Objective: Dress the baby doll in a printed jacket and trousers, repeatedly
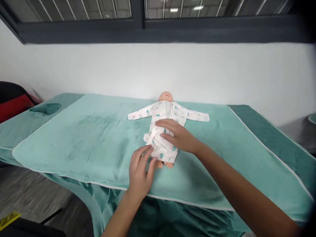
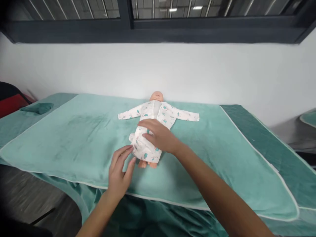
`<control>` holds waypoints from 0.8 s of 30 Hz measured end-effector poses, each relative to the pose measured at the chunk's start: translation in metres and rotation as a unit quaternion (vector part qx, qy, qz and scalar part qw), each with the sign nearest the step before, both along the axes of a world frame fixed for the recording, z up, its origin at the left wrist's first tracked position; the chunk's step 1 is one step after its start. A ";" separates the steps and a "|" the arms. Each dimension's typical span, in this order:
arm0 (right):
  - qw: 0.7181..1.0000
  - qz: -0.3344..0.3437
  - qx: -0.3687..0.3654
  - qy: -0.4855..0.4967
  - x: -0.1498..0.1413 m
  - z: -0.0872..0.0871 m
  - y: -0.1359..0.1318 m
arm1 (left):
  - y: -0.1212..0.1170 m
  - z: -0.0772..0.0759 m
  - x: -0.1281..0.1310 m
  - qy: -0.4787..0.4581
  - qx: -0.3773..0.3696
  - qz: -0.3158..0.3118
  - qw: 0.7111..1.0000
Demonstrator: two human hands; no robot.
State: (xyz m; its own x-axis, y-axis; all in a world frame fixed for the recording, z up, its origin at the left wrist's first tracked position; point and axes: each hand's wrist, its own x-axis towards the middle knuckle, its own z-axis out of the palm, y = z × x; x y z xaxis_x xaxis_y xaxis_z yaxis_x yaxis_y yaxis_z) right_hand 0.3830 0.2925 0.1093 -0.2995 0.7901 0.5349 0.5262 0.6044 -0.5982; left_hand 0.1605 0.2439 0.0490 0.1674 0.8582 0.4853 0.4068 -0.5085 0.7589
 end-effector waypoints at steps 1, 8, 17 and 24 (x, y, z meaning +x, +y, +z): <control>0.998 0.044 -0.002 -0.051 -0.002 0.005 0.012 | 0.007 -0.006 0.003 0.006 0.011 0.009 1.000; 0.960 0.101 -0.017 -0.261 -0.003 0.018 0.039 | 0.046 -0.013 0.003 0.044 -0.111 -0.009 0.993; 0.947 0.203 -0.247 0.023 0.011 0.121 -0.005 | 0.056 0.130 -0.011 -0.210 -0.114 -0.108 0.965; 0.975 0.110 -0.163 0.100 0.011 0.154 -0.027 | 0.053 0.213 -0.026 -0.283 -0.038 -0.173 0.943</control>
